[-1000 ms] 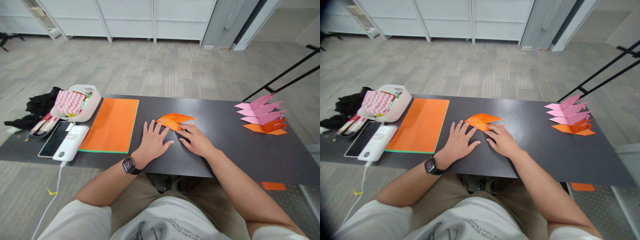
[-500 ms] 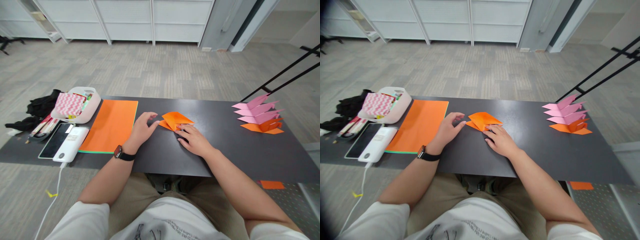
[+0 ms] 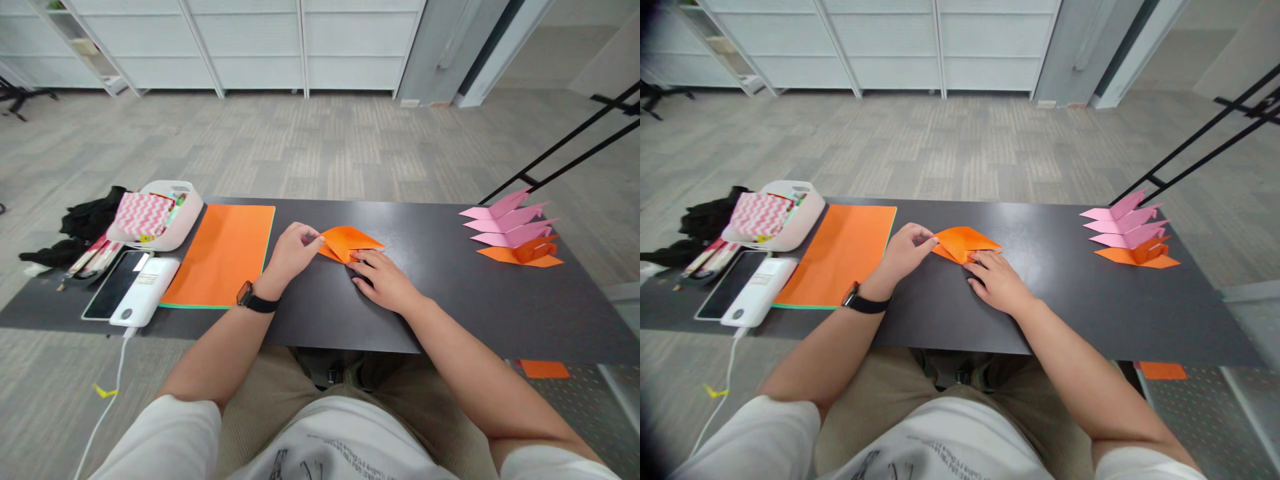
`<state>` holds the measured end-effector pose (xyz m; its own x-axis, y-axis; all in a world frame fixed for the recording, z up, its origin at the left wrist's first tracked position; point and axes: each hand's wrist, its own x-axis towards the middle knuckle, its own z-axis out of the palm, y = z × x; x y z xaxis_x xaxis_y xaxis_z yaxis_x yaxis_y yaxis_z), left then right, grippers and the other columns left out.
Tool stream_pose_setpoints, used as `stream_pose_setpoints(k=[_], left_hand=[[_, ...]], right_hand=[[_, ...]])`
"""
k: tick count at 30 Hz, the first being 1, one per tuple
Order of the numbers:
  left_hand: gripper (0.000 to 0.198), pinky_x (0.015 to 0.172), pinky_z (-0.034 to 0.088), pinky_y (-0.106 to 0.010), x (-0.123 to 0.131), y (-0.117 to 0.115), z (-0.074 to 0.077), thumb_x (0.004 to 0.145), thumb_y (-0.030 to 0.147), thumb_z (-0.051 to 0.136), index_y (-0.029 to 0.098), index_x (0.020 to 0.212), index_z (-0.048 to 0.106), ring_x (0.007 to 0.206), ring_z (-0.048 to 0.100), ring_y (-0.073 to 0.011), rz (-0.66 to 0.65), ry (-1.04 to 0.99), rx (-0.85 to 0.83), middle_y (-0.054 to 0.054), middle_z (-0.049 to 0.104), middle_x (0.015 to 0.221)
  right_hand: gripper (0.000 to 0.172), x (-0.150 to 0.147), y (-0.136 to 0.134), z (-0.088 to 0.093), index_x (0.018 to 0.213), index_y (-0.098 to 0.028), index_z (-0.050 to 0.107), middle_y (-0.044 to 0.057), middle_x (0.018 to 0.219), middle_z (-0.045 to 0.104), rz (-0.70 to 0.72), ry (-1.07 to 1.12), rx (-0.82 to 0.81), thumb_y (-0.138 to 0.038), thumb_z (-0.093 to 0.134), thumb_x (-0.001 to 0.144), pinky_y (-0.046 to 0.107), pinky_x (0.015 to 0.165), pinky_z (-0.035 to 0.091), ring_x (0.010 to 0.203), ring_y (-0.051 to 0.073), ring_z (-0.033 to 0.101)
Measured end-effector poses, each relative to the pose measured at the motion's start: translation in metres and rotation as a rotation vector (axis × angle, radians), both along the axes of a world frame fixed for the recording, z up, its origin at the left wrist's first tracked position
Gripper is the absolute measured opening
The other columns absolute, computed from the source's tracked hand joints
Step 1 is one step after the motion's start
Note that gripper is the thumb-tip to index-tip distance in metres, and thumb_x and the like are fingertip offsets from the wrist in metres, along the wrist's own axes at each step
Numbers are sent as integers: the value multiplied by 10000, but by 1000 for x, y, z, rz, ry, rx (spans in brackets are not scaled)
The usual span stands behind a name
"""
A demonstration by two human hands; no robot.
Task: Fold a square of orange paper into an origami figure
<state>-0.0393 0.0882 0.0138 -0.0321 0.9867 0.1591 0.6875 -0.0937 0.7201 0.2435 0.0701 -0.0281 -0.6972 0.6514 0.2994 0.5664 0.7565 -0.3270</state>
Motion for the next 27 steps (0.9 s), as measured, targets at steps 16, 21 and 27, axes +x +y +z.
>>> stream_pose_setpoints(k=[16, 21, 27], left_hand=[[143, 797, 525, -290, -24, 8, -6, 968, 318, 637, 200, 905, 688, 831, 627, -161, 118, -200, 98, -19, 688, 931], [116, 1003, 549, -401, 2, -32, 23, 1030, 226, 587, 205, 1059, 698, 1081, 671, -237, -157, 188, 471, -83, 722, 1083], [410, 1297, 382, -530, 30, -61, 5, 1074, 327, 588, 125, 1428, 639, 1430, 569, -341, -593, 648, 375, -179, 662, 1444]], right_hand=[[375, 0, -1, -2, 1411, -244, 722, 155, 1512, 655, -5, 6, 3, -285, 612, 1054, 602, 1194, 508, 1402, 342, 614], [384, 0, -1, -2, 1412, -236, 728, 162, 1494, 664, -6, 4, 8, -281, 619, 1047, 599, 1186, 514, 1393, 345, 614], [391, 0, -2, -3, 1412, -203, 733, 182, 1489, 671, -4, -6, 37, -260, 637, 1038, 612, 1178, 523, 1374, 357, 628]])
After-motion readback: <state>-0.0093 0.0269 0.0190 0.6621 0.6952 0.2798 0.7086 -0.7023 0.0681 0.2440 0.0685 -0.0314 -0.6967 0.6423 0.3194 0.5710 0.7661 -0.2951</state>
